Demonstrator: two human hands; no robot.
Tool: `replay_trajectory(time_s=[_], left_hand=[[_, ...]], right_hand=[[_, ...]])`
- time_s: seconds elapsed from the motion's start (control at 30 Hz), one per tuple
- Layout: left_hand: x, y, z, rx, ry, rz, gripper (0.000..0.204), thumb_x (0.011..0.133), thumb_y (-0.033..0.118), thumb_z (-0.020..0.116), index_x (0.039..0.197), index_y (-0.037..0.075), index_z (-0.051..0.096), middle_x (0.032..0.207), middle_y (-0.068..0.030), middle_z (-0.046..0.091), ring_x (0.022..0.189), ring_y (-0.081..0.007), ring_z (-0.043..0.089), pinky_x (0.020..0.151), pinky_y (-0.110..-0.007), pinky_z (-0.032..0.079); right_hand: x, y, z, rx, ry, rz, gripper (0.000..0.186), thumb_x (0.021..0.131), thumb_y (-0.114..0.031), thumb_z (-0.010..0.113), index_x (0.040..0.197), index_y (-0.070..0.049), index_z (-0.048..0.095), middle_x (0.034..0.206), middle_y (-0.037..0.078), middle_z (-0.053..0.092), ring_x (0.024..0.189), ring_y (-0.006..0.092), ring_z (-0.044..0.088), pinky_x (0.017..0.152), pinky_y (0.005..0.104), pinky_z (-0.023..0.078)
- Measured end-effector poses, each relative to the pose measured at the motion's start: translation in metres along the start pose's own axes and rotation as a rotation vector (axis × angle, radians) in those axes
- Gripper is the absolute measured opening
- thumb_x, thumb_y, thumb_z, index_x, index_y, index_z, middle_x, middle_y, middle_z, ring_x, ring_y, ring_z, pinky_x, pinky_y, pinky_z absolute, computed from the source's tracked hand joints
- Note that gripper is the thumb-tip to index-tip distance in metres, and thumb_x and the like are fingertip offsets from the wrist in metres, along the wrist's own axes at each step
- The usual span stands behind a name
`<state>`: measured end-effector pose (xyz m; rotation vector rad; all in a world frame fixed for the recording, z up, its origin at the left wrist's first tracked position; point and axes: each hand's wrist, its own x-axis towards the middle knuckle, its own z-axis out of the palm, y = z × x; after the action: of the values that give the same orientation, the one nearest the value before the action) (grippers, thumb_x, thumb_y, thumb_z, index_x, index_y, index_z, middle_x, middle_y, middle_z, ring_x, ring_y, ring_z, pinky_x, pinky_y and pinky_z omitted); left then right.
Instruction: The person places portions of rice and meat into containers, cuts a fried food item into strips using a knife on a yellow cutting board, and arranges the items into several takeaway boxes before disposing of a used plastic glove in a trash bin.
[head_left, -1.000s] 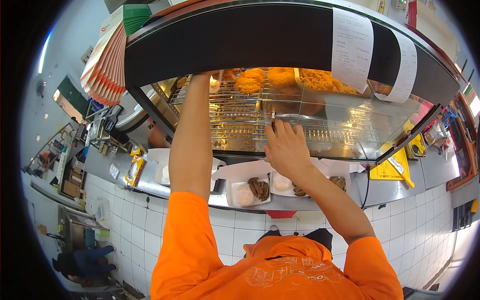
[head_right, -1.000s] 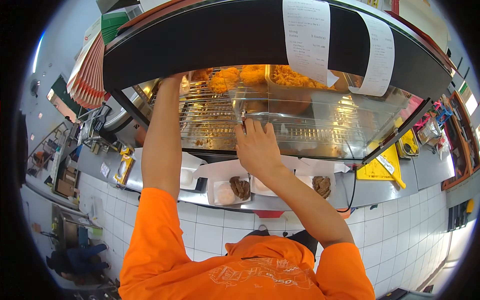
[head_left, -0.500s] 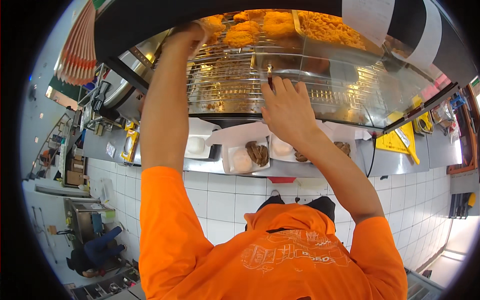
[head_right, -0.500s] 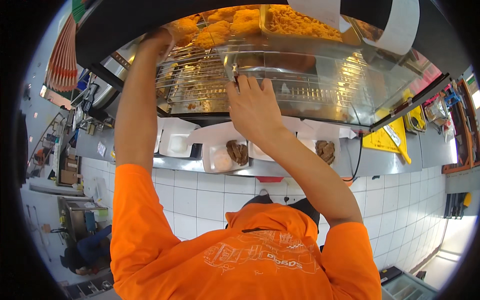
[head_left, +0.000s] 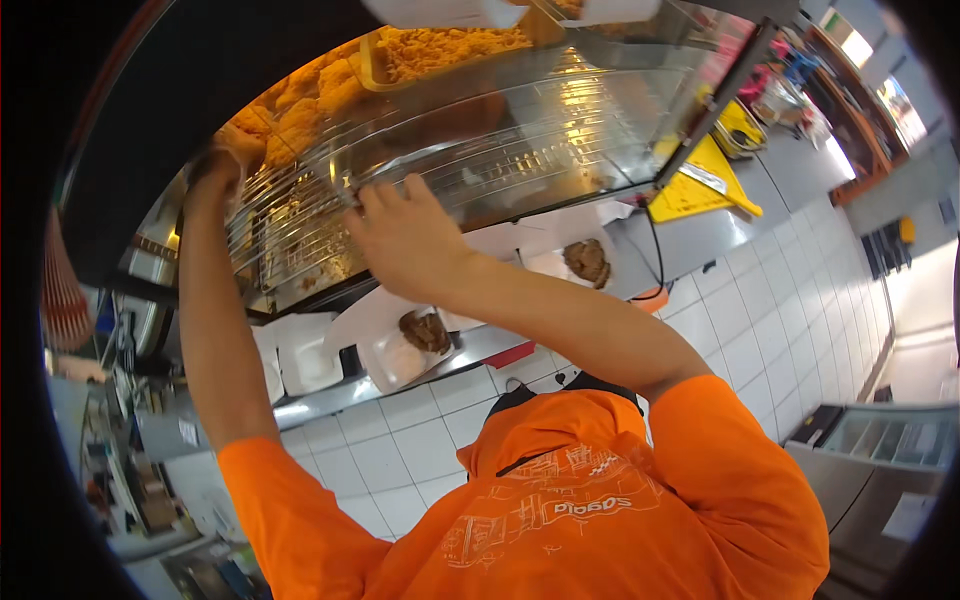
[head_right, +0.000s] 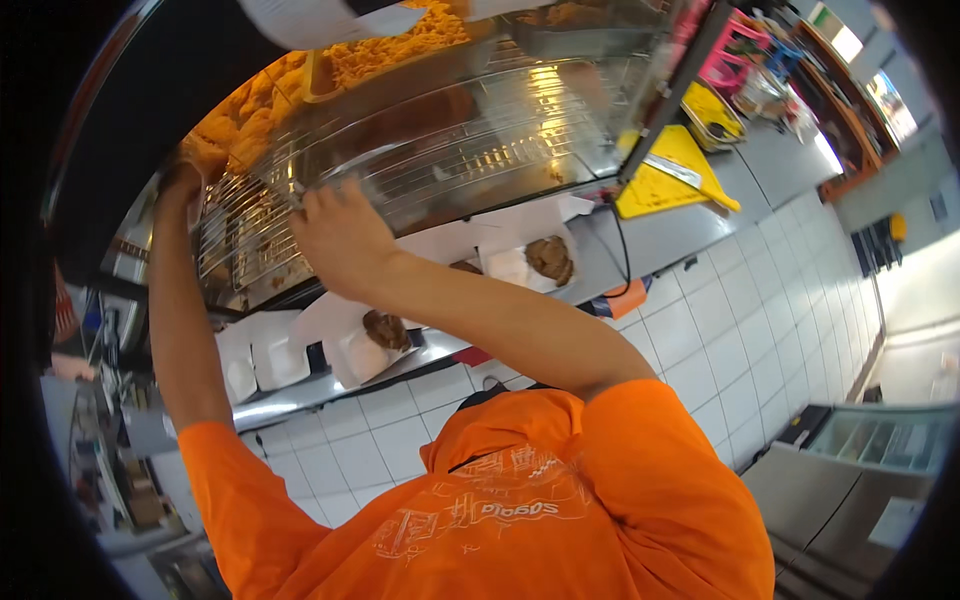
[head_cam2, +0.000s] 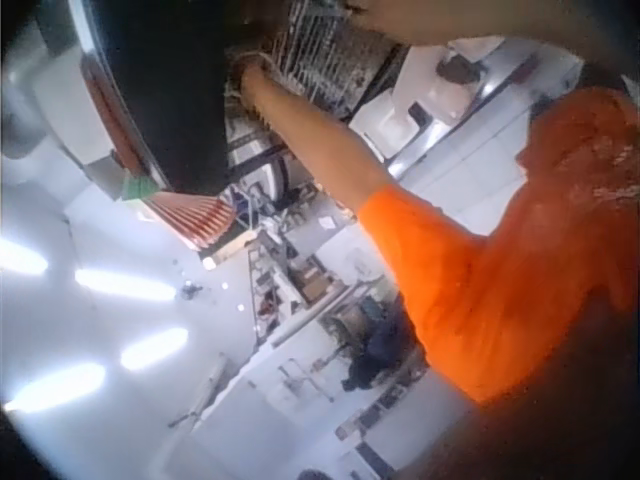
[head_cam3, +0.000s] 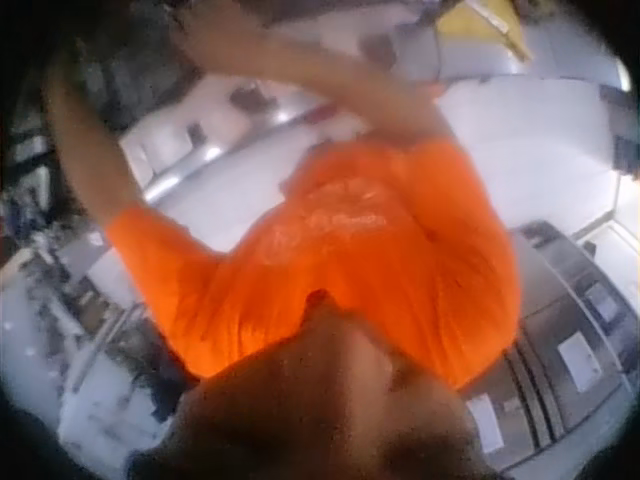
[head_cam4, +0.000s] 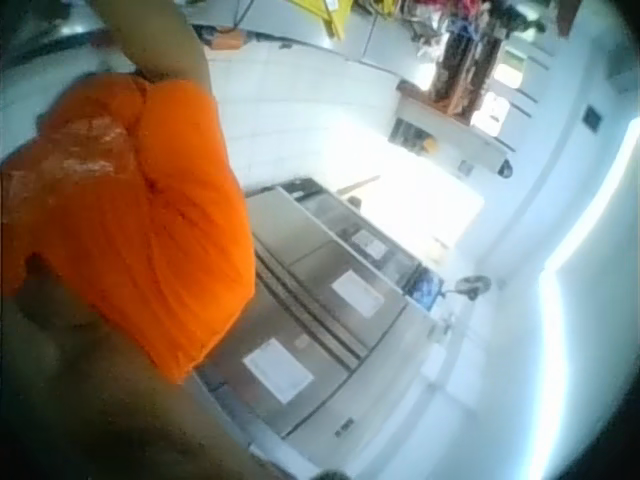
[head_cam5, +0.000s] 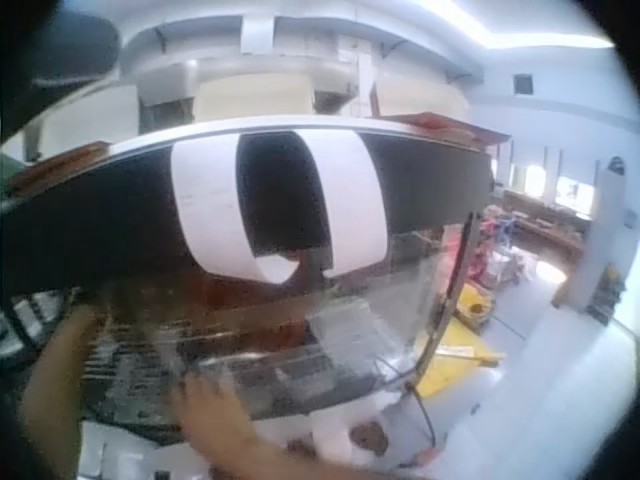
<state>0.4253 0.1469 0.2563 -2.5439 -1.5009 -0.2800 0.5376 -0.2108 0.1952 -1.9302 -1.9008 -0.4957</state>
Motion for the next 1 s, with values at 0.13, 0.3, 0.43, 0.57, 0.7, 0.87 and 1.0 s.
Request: replay_trajectory(time_s=[0.13,0.3,0.43,0.57,0.7,0.87,1.0], left_hand=[[0.014,0.016,0.006,-0.048,-0.029,-0.019,0.043,0.089,0.046,0.062,0.113,0.012,0.054,0.105,-0.0039,0.044,0.094,-0.0176,0.04,0.078,-0.032,0.036],[0.024,0.025,0.011,-0.098,-0.053,-0.048,0.038,0.088,0.045,0.063,0.106,0.012,0.058,0.096,-0.0023,0.048,0.085,-0.0153,0.044,0.071,-0.03,0.038],[0.03,0.022,0.012,-0.164,-0.061,-0.085,0.036,0.088,0.045,0.065,0.101,0.011,0.061,0.088,-0.001,0.051,0.078,-0.0134,0.046,0.065,-0.029,0.039],[0.039,-0.001,0.002,-0.351,-0.058,-0.156,0.034,0.088,0.044,0.066,0.096,0.011,0.064,0.081,0.0003,0.054,0.071,-0.0116,0.049,0.06,-0.028,0.041],[0.02,-0.047,-0.004,-1.192,-0.193,-0.388,0.032,0.088,0.043,0.067,0.091,0.011,0.067,0.074,0.0016,0.057,0.064,-0.0098,0.052,0.054,-0.027,0.043],[-0.066,0.008,-0.029,-2.077,-0.261,-0.525,0.019,0.087,0.025,0.07,0.08,0.01,0.063,0.065,0.0018,0.054,0.054,-0.0116,0.051,0.047,-0.024,0.043],[-0.147,-0.021,-0.06,-1.961,-0.278,-0.449,0.024,0.086,0.025,0.071,0.1,0.006,0.063,0.08,-0.0013,0.062,0.066,-0.0145,0.059,0.055,-0.025,0.05]], right_hand=[[-0.001,0.003,-0.001,0.041,-0.006,0.005,0.026,0.078,-0.013,0.06,0.103,-0.004,0.063,0.097,0.012,0.059,0.098,0.0249,0.056,0.083,0.0407,0.037],[-0.003,0.005,-0.002,0.028,0.016,0.009,0.027,0.078,-0.014,0.062,0.102,-0.003,0.062,0.097,0.013,0.06,0.097,0.0253,0.056,0.084,0.041,0.037],[-0.002,0.007,-0.003,0.003,-0.002,0.016,0.028,0.077,-0.013,0.062,0.103,-0.003,0.062,0.098,0.013,0.06,0.098,0.0257,0.056,0.084,0.0406,0.037],[0.003,0.005,-0.002,0.051,0.029,0.011,0.025,0.077,-0.013,0.062,0.1,-0.003,0.062,0.097,0.013,0.06,0.098,0.0256,0.056,0.084,0.0406,0.038],[0.007,0.001,0.014,0.196,0.104,-0.01,0.024,0.077,-0.015,0.062,0.096,-0.002,0.062,0.096,0.014,0.059,0.095,0.0274,0.055,0.081,0.0411,0.041],[0.003,0.011,0.021,0.201,0.071,0.054,0.026,0.076,-0.011,0.062,0.098,0.003,0.058,0.098,0.019,0.054,0.093,0.0334,0.054,0.081,0.044,0.046],[0.017,-0.015,0.015,0.227,0.037,-0.021,0.027,0.075,-0.007,0.062,0.099,0.004,0.056,0.098,0.02,0.054,0.094,0.0346,0.054,0.083,0.0433,0.046]])
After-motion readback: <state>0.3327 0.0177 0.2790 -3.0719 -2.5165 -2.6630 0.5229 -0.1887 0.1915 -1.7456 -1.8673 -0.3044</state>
